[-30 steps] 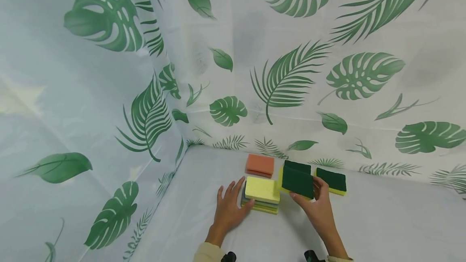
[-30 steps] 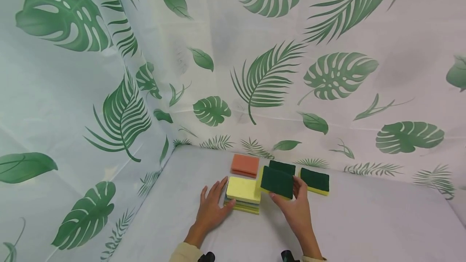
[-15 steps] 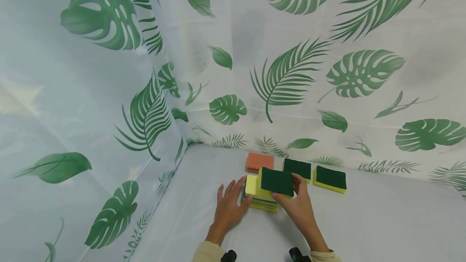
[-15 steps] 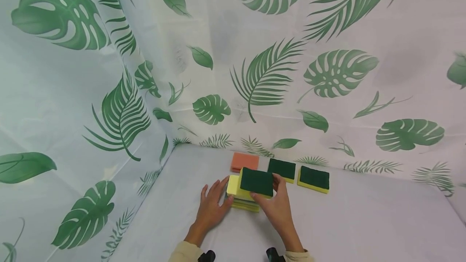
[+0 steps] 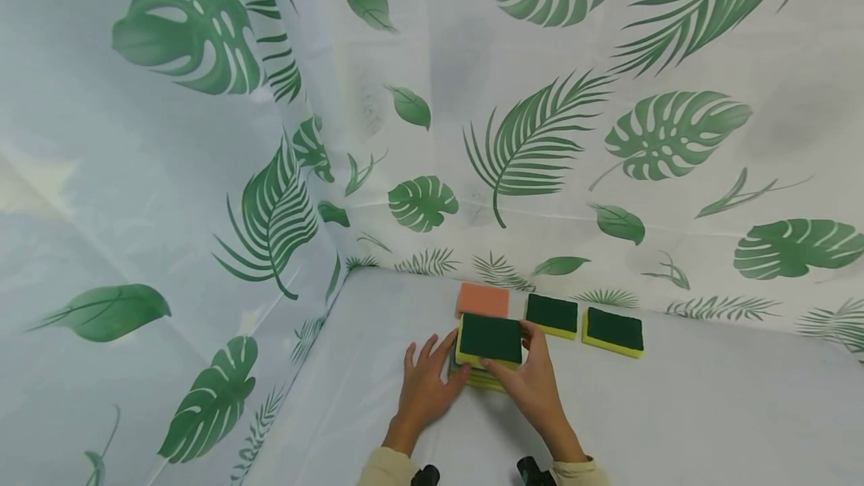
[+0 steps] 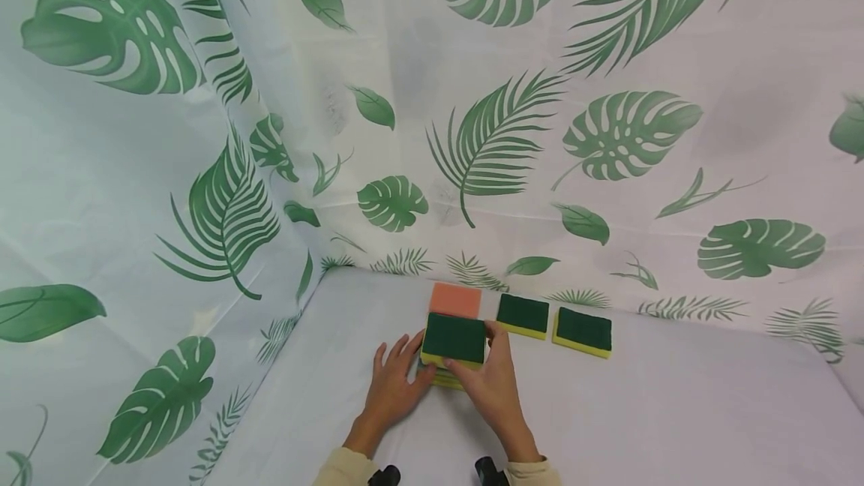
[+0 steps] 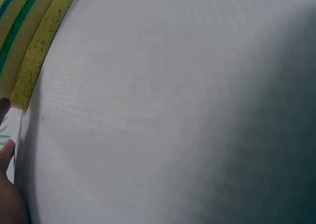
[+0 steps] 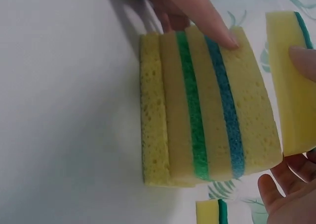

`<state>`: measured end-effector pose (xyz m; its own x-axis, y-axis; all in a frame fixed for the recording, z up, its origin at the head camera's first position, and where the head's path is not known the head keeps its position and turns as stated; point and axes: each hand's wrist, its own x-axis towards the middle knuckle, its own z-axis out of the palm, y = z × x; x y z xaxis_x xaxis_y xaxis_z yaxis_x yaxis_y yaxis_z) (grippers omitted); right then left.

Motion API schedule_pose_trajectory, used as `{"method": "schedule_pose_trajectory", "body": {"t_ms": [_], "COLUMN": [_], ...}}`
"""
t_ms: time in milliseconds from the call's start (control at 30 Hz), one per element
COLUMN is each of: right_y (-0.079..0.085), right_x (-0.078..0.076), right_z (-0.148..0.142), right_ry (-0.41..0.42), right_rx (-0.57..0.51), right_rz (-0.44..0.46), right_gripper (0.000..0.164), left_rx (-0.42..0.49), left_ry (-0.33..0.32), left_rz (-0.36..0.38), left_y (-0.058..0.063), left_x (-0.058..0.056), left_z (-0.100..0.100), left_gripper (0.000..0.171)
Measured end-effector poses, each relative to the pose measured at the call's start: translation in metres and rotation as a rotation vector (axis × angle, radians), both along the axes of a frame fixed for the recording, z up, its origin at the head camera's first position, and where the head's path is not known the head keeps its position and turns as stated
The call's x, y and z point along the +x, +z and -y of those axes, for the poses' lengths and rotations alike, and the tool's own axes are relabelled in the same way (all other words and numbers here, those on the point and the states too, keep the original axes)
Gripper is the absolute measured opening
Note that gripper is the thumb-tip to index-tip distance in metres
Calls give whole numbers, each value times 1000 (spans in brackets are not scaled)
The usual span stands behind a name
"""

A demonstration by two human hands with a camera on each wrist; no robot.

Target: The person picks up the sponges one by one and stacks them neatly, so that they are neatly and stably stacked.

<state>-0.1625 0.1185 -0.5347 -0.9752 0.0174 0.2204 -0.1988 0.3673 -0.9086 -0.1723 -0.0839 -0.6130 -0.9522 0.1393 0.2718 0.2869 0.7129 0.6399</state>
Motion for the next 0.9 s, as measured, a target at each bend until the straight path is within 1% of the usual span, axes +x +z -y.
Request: {"method": "schedule_pose_trajectory", "body": {"t_ms": [300, 600, 800, 900], "right_y": [-5, -9, -13, -14], "right_x": [-4, -5, -7, -7], "right_z": [0, -3, -2, -2], "right_ry": [-13, 9, 8, 6], "right_rx": [52, 47, 59, 73], "right_rz": [-31, -78, -58, -51], "right_gripper": [96, 94, 95, 97], "left_rx": [-31, -10, -8, -6], "left_ry": [4, 6, 8, 5], "left_rz": [20, 26, 38, 29], "left_y": [-1, 2, 4, 3], "left_x": [-2, -2, -1, -1], "left_z": [0, -1, -2, -1], "left_gripper": [74, 75, 74, 73]}}
